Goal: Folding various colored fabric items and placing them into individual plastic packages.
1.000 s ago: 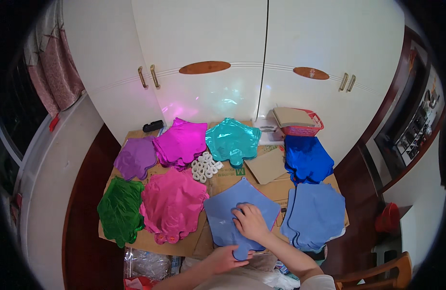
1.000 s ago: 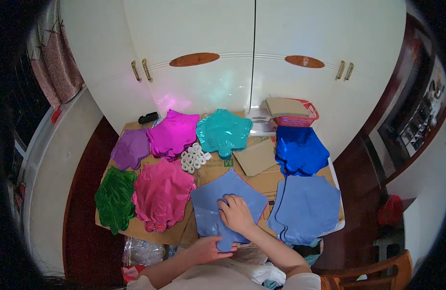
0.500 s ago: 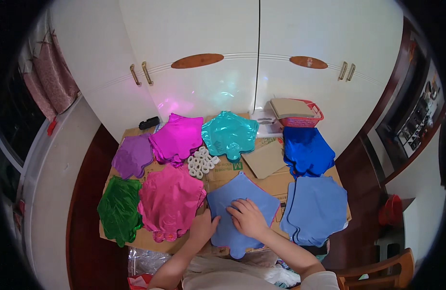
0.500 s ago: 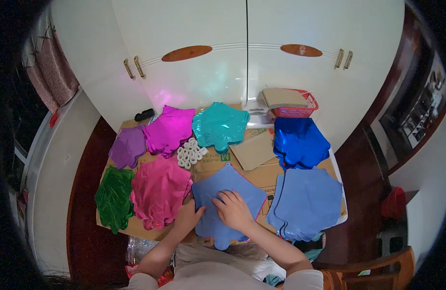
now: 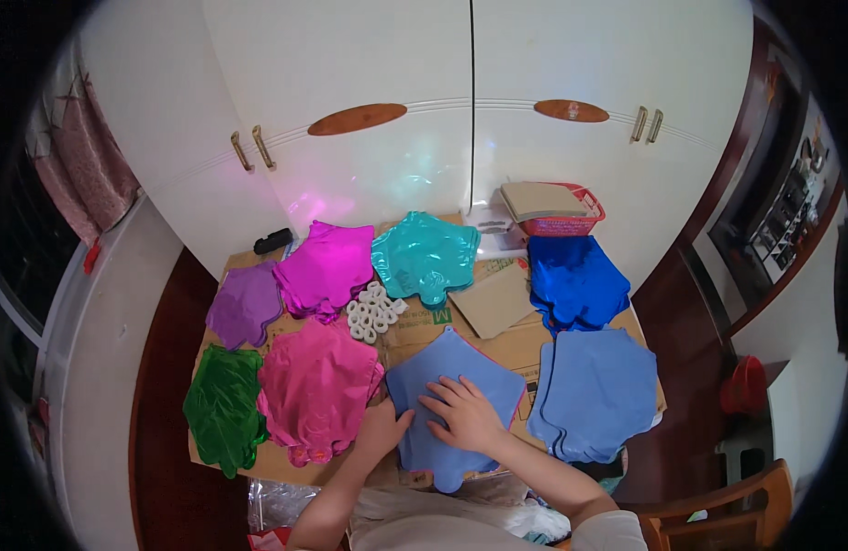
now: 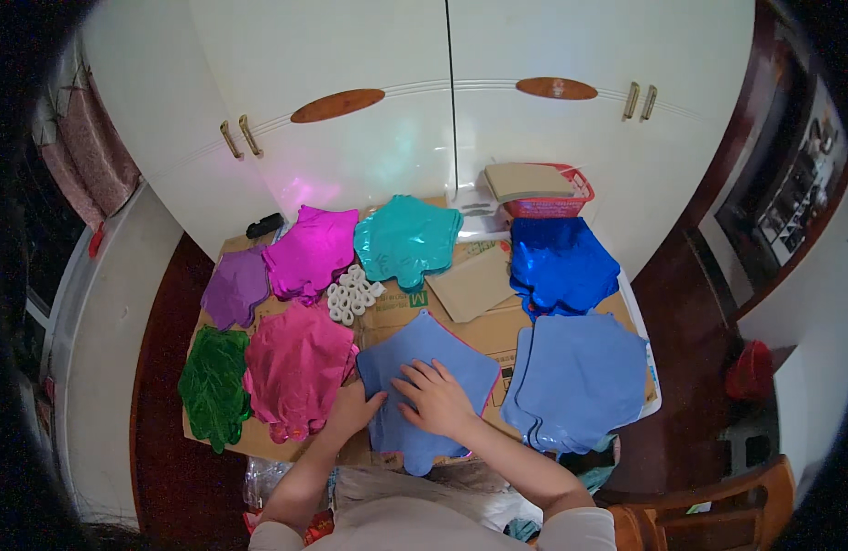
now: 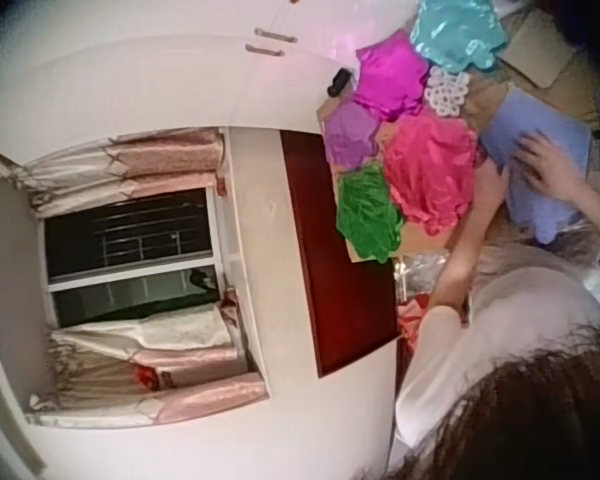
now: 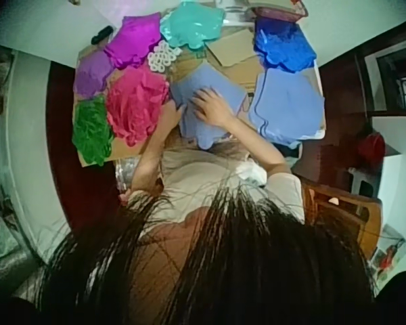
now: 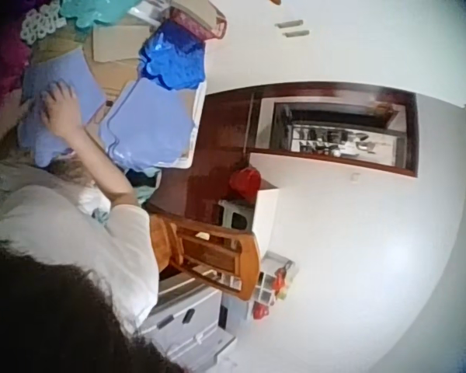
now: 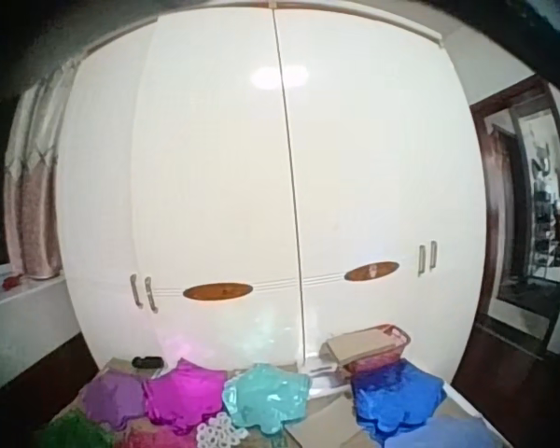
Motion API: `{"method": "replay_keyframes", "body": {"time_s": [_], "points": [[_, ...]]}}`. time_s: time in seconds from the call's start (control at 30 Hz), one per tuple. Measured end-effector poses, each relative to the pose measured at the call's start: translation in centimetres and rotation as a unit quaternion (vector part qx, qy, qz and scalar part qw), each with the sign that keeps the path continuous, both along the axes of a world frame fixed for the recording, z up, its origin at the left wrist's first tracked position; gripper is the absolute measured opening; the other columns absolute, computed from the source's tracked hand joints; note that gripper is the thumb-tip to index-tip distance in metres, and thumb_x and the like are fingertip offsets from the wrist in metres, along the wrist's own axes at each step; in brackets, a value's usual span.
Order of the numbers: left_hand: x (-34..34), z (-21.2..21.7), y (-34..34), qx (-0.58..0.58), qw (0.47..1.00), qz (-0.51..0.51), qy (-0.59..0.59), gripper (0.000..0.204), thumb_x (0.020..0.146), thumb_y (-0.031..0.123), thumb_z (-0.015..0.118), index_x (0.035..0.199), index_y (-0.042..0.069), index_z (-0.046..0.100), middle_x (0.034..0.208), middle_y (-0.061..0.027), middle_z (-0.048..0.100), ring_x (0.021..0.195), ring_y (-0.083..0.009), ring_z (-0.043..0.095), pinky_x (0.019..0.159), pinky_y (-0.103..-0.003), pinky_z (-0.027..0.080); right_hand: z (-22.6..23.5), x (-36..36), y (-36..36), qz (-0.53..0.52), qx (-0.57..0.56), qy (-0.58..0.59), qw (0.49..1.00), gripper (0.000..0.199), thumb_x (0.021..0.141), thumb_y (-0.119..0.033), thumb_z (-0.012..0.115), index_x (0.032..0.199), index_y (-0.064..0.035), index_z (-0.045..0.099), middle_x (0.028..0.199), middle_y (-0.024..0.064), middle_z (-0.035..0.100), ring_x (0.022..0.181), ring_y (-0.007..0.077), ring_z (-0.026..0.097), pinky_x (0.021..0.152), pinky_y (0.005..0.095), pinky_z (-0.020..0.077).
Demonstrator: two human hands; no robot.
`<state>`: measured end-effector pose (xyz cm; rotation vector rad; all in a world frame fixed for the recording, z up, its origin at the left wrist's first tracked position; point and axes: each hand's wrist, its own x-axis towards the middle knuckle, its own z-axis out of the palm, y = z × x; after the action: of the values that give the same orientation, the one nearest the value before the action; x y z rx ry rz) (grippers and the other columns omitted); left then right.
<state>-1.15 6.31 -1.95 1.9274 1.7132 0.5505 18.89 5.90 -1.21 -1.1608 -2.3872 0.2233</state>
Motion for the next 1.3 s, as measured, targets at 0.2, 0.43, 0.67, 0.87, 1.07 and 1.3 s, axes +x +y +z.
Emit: {"method": "replay_keyframes", "body": {"time_s": [0.2, 0.43, 0.67, 0.87, 1.07, 1.3], "points": [[0.0, 0.2, 0.1, -0.004, 1.000, -0.011, -0.002, 0.045, 0.076, 0.030, 0.067, 0.108, 0.000, 0.057, 0.087, -0.0257, 0.064, 0.083, -0.0419, 0.062, 0.073, -0.048, 0.050, 0.1, 0.2, 0.0, 0.007, -0.016, -0.010, 1.000, 0.042, 0.083, -0.031, 0.058, 0.120, -0.0120, 0.057, 0.129, 0.0108, 0.049, 0.127, 0.0266, 0.039, 0.107, 0.0465, 0.0275], [2.9, 2.9, -1.3, -0.054, 0.997, -0.033, -0.039, 0.031, 0.075, 0.020, 0.060, 0.098, 0.002, 0.050, 0.083, -0.0214, 0.063, 0.081, -0.0414, 0.062, 0.073, -0.051, 0.047, -2.0, 0.7, 0.7, 0.007, -0.052, 0.153, 0.987, 0.031, 0.081, -0.016, 0.061, 0.109, -0.0037, 0.056, 0.107, 0.0145, 0.057, 0.107, 0.0317, 0.053, 0.092, 0.0416, 0.0412], [4.3, 0.7, -1.1, -0.009, 0.997, -0.049, -0.061, 0.027, 0.075, 0.016, 0.063, 0.096, 0.003, 0.052, 0.075, -0.0181, 0.062, 0.075, -0.0374, 0.063, 0.067, -0.045, 0.048, -0.3, 0.5, 0.7, -0.133, -0.211, 0.364, 0.898, 0.038, 0.085, -0.017, 0.061, 0.113, -0.0020, 0.040, 0.084, 0.0173, 0.056, 0.073, 0.0373, 0.058, 0.064, 0.0423, 0.0478], [3.8, 2.5, -1.2, -0.068, 0.989, -0.118, -0.059, 0.038, 0.078, 0.025, 0.066, 0.108, 0.005, 0.052, 0.092, -0.0162, 0.062, 0.087, -0.0335, 0.061, 0.075, -0.044, 0.048, -3.0, 0.3, 3.1, -0.154, -0.190, 0.297, 0.923, 0.034, 0.084, -0.012, 0.061, 0.108, -0.0036, 0.037, 0.075, 0.0186, 0.056, 0.070, 0.0414, 0.059, 0.060, 0.0465, 0.0465], [0.2, 3.6, 1.2, 0.153, 0.915, -0.352, 0.126, 0.068, 0.078, 0.045, 0.066, 0.133, 0.011, 0.042, 0.137, -0.0139, 0.039, 0.128, -0.0349, 0.035, 0.102, -0.049, 0.032, -4.0, 0.7, 3.8, -0.141, -0.163, 0.291, 0.932, 0.025, 0.087, -0.007, 0.058, 0.102, -0.0052, 0.038, 0.067, 0.0125, 0.054, 0.056, 0.0269, 0.058, 0.049, 0.0381, 0.0436], [-0.1, 2.3, 3.5, 0.109, 0.896, -0.371, 0.218, 0.103, 0.067, 0.066, 0.064, 0.145, 0.012, 0.023, 0.150, -0.0157, 0.021, 0.139, -0.0385, 0.015, 0.110, -0.054, 0.016, -2.0, 0.8, 3.7, -0.159, -0.315, 0.358, 0.864, 0.021, 0.086, -0.003, 0.055, 0.100, -0.0048, 0.039, 0.069, 0.0152, 0.057, 0.047, 0.0267, 0.059, 0.043, 0.0383, 0.0458]]}}
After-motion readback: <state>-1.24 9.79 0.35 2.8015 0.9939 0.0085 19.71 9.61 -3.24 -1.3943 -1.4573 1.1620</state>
